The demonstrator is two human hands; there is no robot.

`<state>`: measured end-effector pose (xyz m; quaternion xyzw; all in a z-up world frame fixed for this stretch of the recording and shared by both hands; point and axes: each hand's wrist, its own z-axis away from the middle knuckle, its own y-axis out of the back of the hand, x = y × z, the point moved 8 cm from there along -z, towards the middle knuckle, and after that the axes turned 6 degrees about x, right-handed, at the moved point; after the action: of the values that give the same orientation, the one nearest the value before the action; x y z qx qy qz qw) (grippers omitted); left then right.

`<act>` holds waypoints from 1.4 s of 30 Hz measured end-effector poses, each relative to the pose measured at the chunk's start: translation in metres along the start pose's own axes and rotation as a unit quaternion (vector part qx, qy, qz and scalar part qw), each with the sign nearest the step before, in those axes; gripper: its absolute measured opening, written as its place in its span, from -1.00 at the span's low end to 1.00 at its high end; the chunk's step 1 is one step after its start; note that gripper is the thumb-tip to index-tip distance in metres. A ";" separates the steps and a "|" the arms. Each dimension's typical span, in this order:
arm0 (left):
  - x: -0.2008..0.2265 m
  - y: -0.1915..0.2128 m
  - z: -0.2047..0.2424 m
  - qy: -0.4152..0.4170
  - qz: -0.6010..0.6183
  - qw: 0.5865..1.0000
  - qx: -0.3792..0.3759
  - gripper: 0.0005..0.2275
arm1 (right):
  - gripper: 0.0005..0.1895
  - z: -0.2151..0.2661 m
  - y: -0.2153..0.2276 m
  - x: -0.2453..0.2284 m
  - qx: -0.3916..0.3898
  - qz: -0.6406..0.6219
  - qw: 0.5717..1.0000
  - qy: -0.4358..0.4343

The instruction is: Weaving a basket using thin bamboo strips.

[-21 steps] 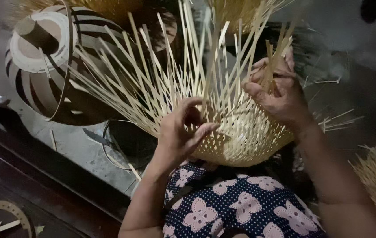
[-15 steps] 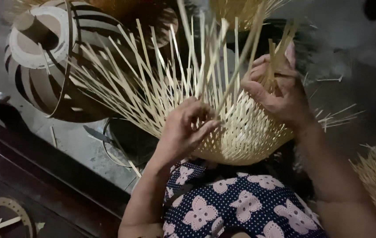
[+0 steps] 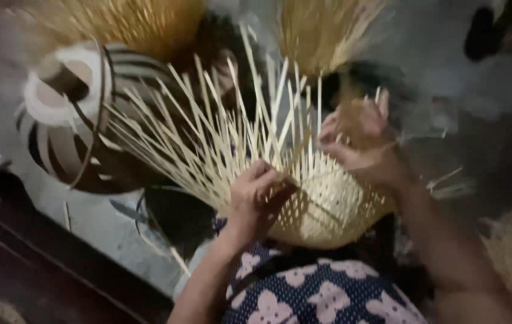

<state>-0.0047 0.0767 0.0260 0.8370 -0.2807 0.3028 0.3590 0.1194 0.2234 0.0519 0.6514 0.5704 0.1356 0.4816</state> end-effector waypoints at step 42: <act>-0.054 -0.011 0.012 0.265 0.030 0.941 -0.209 -0.84 | -0.77 0.009 -0.039 0.032 -0.061 -0.252 0.958 -0.124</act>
<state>-0.0292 0.0875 -0.0234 0.6238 -0.2577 0.4590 0.5777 0.1117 0.2425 0.0053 0.4676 0.6428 -0.0379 0.6056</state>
